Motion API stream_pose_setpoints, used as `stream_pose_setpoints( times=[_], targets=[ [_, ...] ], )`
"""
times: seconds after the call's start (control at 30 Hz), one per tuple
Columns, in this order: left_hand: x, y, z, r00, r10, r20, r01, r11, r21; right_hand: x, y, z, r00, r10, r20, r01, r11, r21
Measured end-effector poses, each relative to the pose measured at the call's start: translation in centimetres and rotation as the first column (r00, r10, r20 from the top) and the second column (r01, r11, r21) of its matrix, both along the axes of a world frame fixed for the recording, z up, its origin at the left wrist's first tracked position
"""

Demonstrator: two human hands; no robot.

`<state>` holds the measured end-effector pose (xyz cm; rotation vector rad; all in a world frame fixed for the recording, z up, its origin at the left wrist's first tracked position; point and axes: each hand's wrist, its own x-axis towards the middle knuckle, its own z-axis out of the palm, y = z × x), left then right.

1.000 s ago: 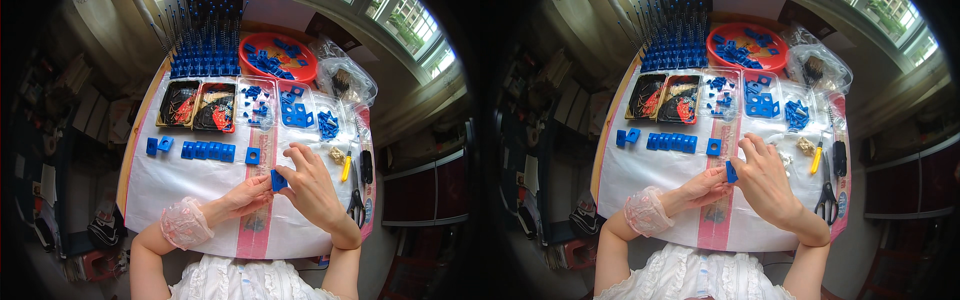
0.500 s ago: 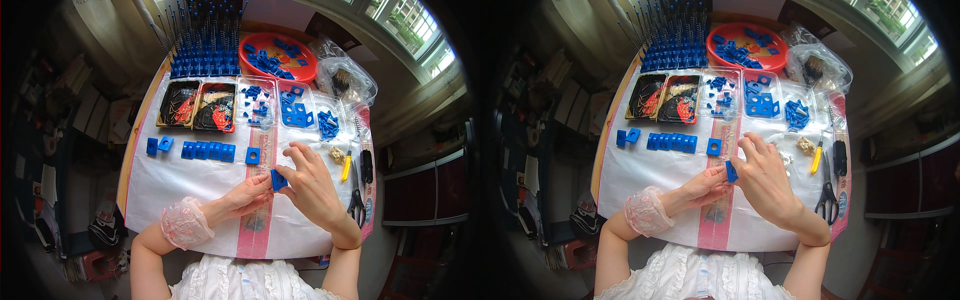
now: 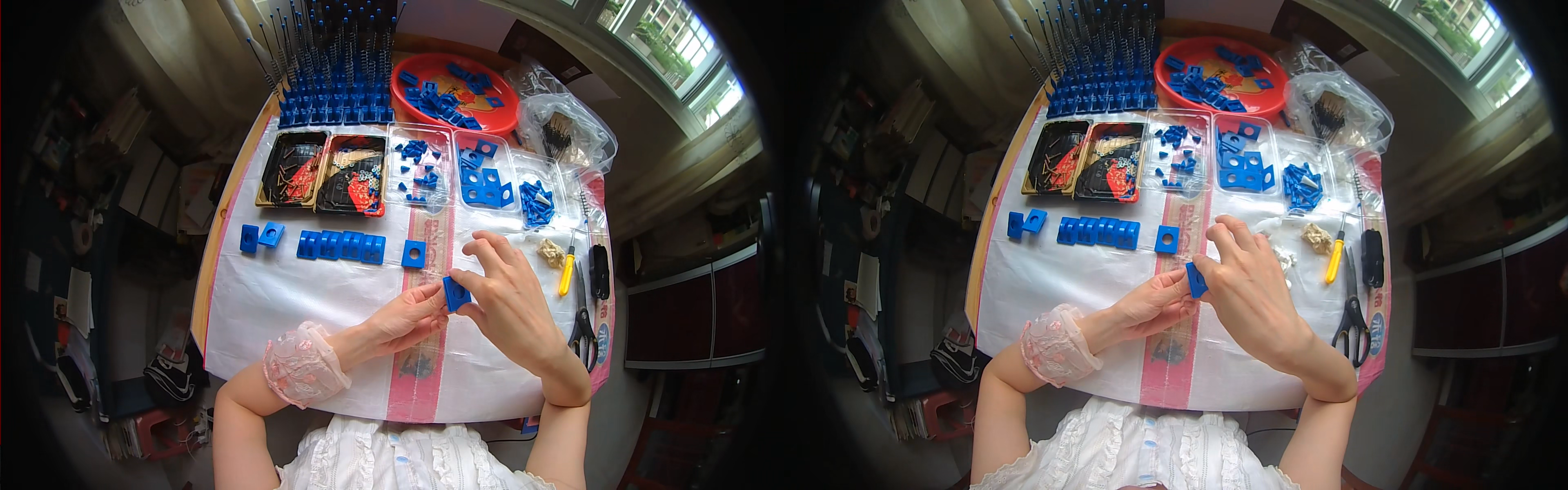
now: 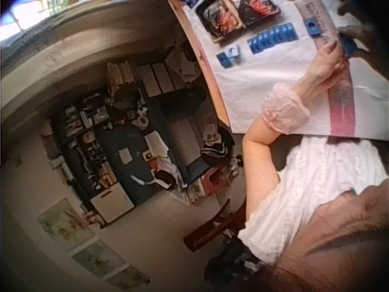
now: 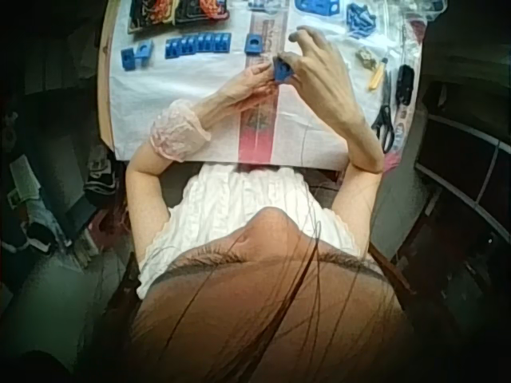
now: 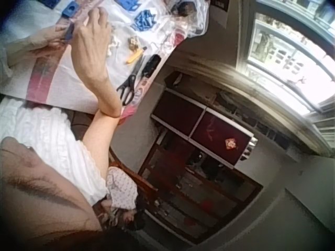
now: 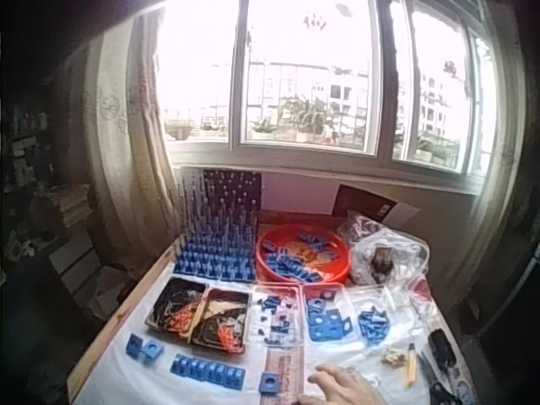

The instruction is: Assembling small blue plastic components by applying adhesive and joining parts.

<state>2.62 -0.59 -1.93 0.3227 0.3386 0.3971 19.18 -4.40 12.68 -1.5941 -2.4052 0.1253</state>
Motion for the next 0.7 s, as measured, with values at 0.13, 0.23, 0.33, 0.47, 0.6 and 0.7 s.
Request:
stream_pose_setpoints(
  times=[0.13,0.23,0.33,0.47,0.6,0.7],
  targets=[
    [-0.03,-0.06,-0.02,1.000,0.013,0.014,-0.013,1.000,-0.004,0.01,0.02,-0.01,1.000,0.002,-0.005,-0.002,1.000,0.003],
    [0.00,-0.11,0.04,1.000,0.022,0.010,-0.023,1.000,0.015,0.00,0.07,-0.02,1.000,0.004,-0.021,-0.004,1.000,-0.003],
    [0.09,-0.18,-0.09,0.999,0.033,0.009,-0.034,0.999,0.027,0.03,0.12,-0.08,0.999,0.005,-0.041,-0.005,1.000,0.003],
    [0.16,-0.33,-0.06,0.999,0.045,-0.012,-0.045,0.998,0.047,0.06,0.20,-0.19,0.999,0.005,-0.046,-0.005,1.000,-0.001],
    [0.33,-0.53,-0.13,0.997,0.074,-0.012,-0.073,0.994,0.077,0.11,0.29,-0.34,0.999,0.008,-0.050,-0.008,1.000,-0.001],
    [0.39,-0.60,-0.29,0.996,0.094,-0.005,-0.094,0.993,0.072,0.08,0.35,-0.61,0.998,0.009,-0.055,-0.009,1.000,0.005]
  ],
)
